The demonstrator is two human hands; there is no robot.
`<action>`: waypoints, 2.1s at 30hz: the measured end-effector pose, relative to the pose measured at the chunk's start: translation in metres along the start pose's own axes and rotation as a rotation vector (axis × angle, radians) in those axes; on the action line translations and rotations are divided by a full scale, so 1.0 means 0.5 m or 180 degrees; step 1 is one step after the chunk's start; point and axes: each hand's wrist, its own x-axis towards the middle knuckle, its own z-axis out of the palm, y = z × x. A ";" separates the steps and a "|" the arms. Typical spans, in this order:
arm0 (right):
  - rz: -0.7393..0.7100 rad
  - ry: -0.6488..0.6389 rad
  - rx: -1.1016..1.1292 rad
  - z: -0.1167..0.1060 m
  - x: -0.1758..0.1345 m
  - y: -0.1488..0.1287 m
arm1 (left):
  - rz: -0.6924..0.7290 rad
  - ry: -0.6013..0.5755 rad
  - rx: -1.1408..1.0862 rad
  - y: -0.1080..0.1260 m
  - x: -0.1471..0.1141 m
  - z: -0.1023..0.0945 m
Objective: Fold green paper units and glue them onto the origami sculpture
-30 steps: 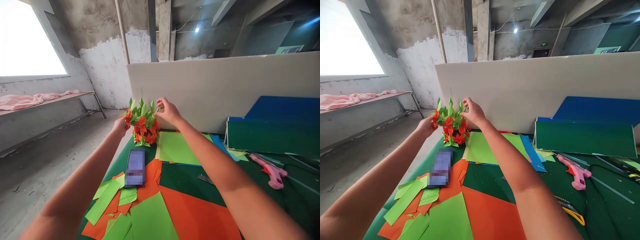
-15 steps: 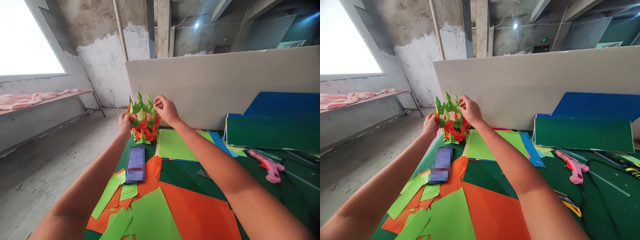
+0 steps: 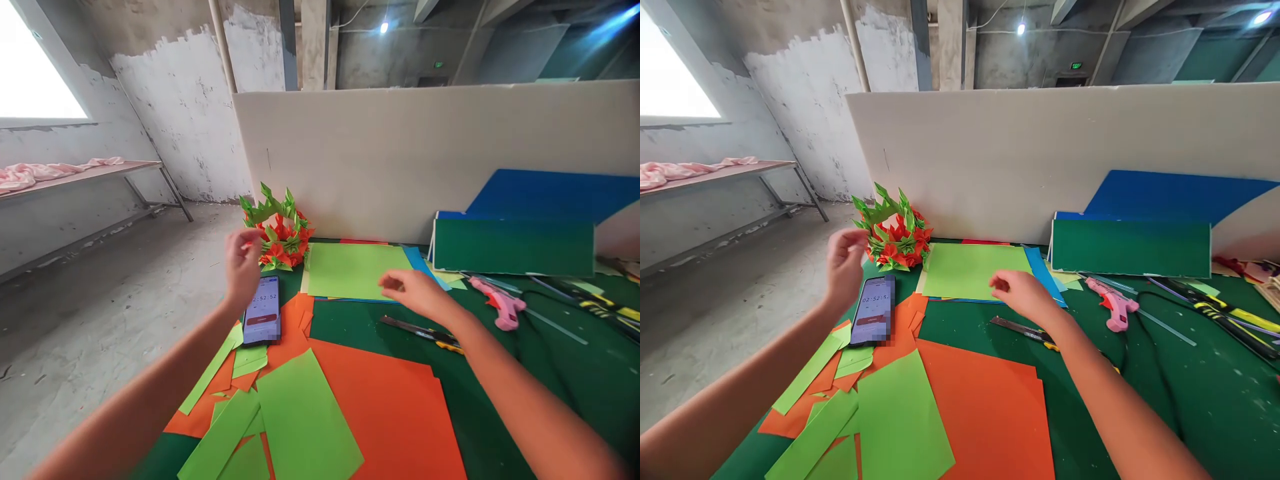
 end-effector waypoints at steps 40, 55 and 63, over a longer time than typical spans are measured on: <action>-0.0958 0.0349 -0.0325 0.124 -0.178 -0.005 | 0.0612 -0.3595 0.2232 -0.017 -0.130 0.190; -0.0937 0.0502 -0.0234 0.147 -0.167 -0.003 | 0.0184 -0.3078 0.2017 -0.039 -0.096 0.190; -0.1024 0.0491 -0.0175 0.140 -0.153 0.000 | -0.0029 -0.2603 0.1853 -0.061 -0.085 0.186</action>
